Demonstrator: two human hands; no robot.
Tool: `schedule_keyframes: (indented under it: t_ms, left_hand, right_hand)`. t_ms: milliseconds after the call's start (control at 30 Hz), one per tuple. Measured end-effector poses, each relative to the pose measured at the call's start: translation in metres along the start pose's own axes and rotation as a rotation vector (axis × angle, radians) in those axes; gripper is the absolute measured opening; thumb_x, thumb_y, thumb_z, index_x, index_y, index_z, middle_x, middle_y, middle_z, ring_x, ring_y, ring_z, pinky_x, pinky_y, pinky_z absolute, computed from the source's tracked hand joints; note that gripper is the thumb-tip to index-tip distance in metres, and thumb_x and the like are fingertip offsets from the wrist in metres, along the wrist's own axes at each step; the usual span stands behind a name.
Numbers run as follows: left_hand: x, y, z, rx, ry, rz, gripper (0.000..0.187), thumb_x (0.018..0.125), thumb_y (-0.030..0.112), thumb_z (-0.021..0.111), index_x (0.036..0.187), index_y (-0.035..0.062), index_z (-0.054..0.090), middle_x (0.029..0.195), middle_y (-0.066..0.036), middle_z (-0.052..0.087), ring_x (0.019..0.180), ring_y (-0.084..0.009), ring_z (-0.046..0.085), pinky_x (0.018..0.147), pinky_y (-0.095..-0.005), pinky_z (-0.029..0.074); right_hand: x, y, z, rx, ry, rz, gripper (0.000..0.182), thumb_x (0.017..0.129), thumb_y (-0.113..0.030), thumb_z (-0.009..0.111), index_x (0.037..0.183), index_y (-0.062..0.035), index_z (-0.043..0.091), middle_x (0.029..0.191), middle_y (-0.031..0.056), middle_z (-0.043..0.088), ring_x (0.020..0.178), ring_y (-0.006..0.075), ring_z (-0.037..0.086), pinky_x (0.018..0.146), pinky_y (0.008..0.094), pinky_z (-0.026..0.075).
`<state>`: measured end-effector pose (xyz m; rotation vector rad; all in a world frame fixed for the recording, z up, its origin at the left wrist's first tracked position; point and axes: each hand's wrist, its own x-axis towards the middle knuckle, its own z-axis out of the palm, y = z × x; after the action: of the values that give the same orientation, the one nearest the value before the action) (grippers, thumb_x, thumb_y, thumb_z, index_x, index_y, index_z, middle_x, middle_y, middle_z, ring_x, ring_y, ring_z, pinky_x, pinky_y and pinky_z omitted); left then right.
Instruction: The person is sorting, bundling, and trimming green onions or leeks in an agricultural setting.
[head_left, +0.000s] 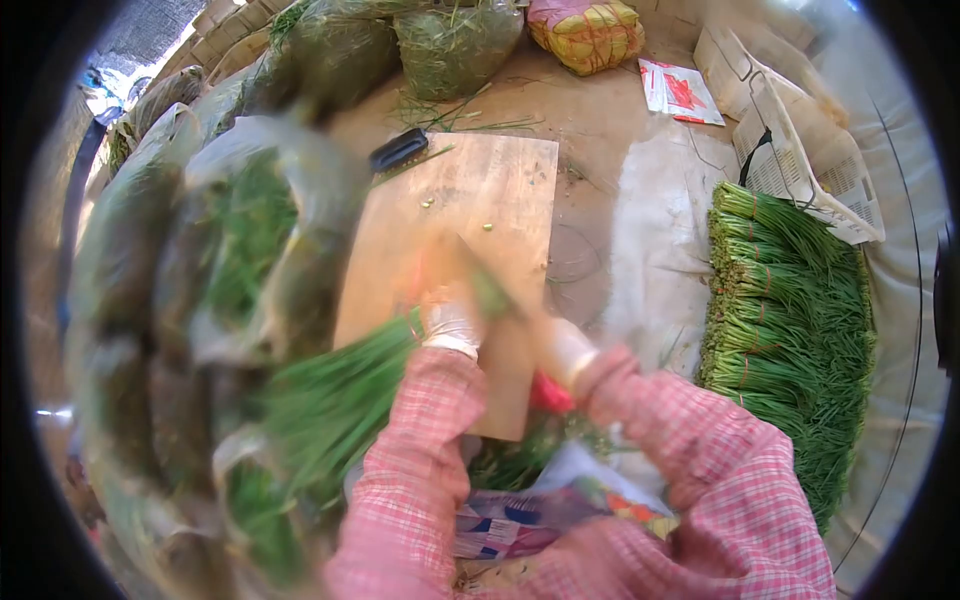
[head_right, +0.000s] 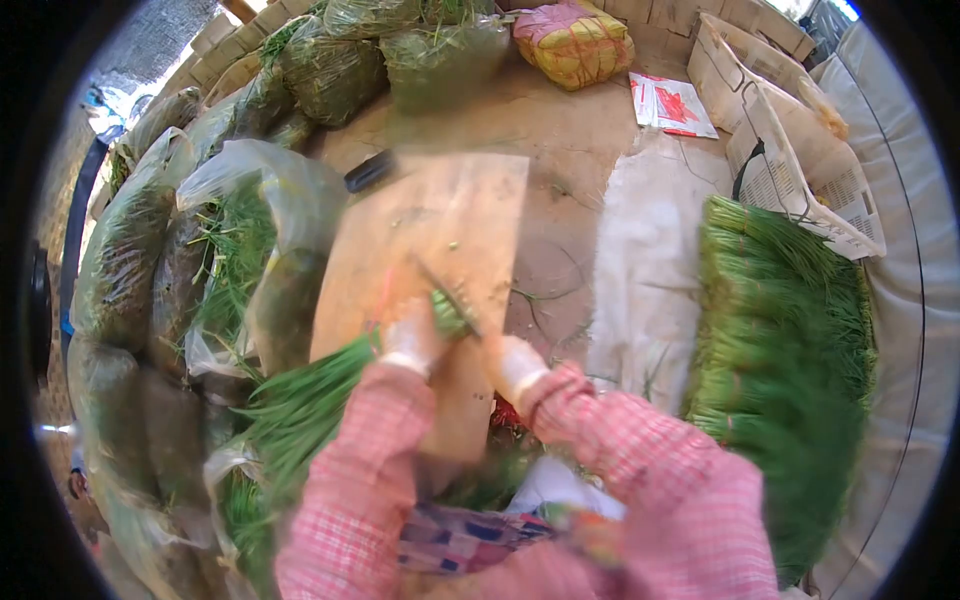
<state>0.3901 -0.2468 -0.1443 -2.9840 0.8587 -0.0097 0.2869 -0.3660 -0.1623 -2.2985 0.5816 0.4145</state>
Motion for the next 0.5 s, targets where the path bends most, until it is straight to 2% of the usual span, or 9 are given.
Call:
schedule_keyframes:
  t_ms: [100,133,200,300,333,400,433,467,500]
  left_hand:
    - [-0.003,0.003,-0.007,-0.028,-0.013,0.002,0.011,0.069,0.019,0.060,0.074,0.0102,0.064,0.079,-0.008,0.064,0.074,-0.0244,0.063,0.063,-0.0355,0.045]
    - [-0.004,0.001,-0.003,-0.009,0.009,0.013,0.011,0.069,0.018,0.060,0.074,0.0095,0.064,0.078,-0.009,0.064,0.073,-0.0249,0.063,0.063,-0.0358,0.045]
    - [-0.004,0.001,-0.001,0.021,0.053,0.042,0.011,0.070,0.017,0.059,0.074,0.0082,0.064,0.075,-0.009,0.064,0.071,-0.0260,0.062,0.063,-0.0365,0.046]
    - [0.002,0.005,-0.031,-0.113,-0.220,-0.028,0.025,0.064,0.022,0.065,0.080,0.0040,0.061,0.076,-0.016,0.061,0.074,-0.0298,0.061,0.066,-0.0403,0.047]
    - [-0.001,0.004,-0.036,-0.107,-0.152,-0.014,0.024,0.063,0.021,0.065,0.080,0.0039,0.061,0.076,-0.016,0.061,0.074,-0.0300,0.061,0.065,-0.0404,0.048]
    - [-0.008,0.006,-0.035,-0.098,-0.030,0.017,0.024,0.062,0.018,0.065,0.080,0.0036,0.061,0.076,-0.017,0.062,0.073,-0.0305,0.062,0.062,-0.0406,0.049]
    - [-0.009,0.009,-0.035,-0.127,-0.061,-0.019,0.023,0.062,0.018,0.066,0.079,0.0038,0.062,0.076,-0.017,0.062,0.073,-0.0308,0.062,0.062,-0.0407,0.049]
    - [-0.006,0.010,-0.038,-0.147,-0.093,-0.053,0.022,0.062,0.018,0.066,0.079,0.0039,0.062,0.076,-0.017,0.062,0.072,-0.0310,0.062,0.062,-0.0407,0.049]
    - [-0.005,0.009,-0.039,-0.160,-0.123,-0.078,0.022,0.062,0.018,0.066,0.078,0.0041,0.062,0.077,-0.017,0.063,0.072,-0.0313,0.062,0.062,-0.0408,0.050]
  right_hand:
    - [-0.029,0.001,-0.027,-0.134,-0.056,-0.055,0.030,0.088,-0.024,0.035,0.098,-0.0043,0.055,0.084,0.0225,0.062,0.079,0.0385,0.061,0.073,0.0471,0.048]
    - [-0.020,0.005,-0.021,-0.072,-0.014,-0.141,0.032,0.088,-0.024,0.035,0.097,0.0000,0.054,0.082,0.0260,0.061,0.078,0.0402,0.060,0.072,0.0465,0.048]
    - [-0.016,0.000,0.019,-0.092,0.158,0.010,0.030,0.087,-0.024,0.039,0.100,-0.0019,0.054,0.086,0.0234,0.060,0.082,0.0367,0.059,0.074,0.0425,0.047]
    - [0.002,-0.036,0.069,-0.155,0.479,0.180,0.028,0.086,-0.024,0.044,0.104,-0.0047,0.053,0.091,0.0196,0.059,0.087,0.0316,0.058,0.077,0.0366,0.046]
    - [0.004,-0.045,0.071,-0.171,0.594,0.233,0.028,0.086,-0.024,0.046,0.105,-0.0056,0.052,0.093,0.0183,0.059,0.089,0.0298,0.057,0.079,0.0346,0.045]
    - [-0.010,-0.012,0.017,-0.133,0.180,-0.008,0.025,0.086,-0.019,0.043,0.097,0.0008,0.053,0.085,0.0240,0.060,0.077,0.0352,0.060,0.071,0.0398,0.048]
    - [-0.017,0.007,-0.004,-0.117,-0.042,-0.119,0.025,0.086,-0.016,0.041,0.093,0.0040,0.054,0.081,0.0268,0.061,0.071,0.0379,0.061,0.067,0.0424,0.050]
    - [-0.012,0.018,0.003,-0.170,-0.047,-0.181,0.024,0.085,-0.015,0.041,0.091,0.0038,0.055,0.081,0.0264,0.061,0.072,0.0362,0.062,0.067,0.0426,0.050]
    - [0.003,0.016,0.026,-0.227,0.053,-0.213,0.024,0.085,-0.015,0.040,0.091,0.0036,0.055,0.080,0.0259,0.061,0.073,0.0360,0.062,0.067,0.0430,0.049]
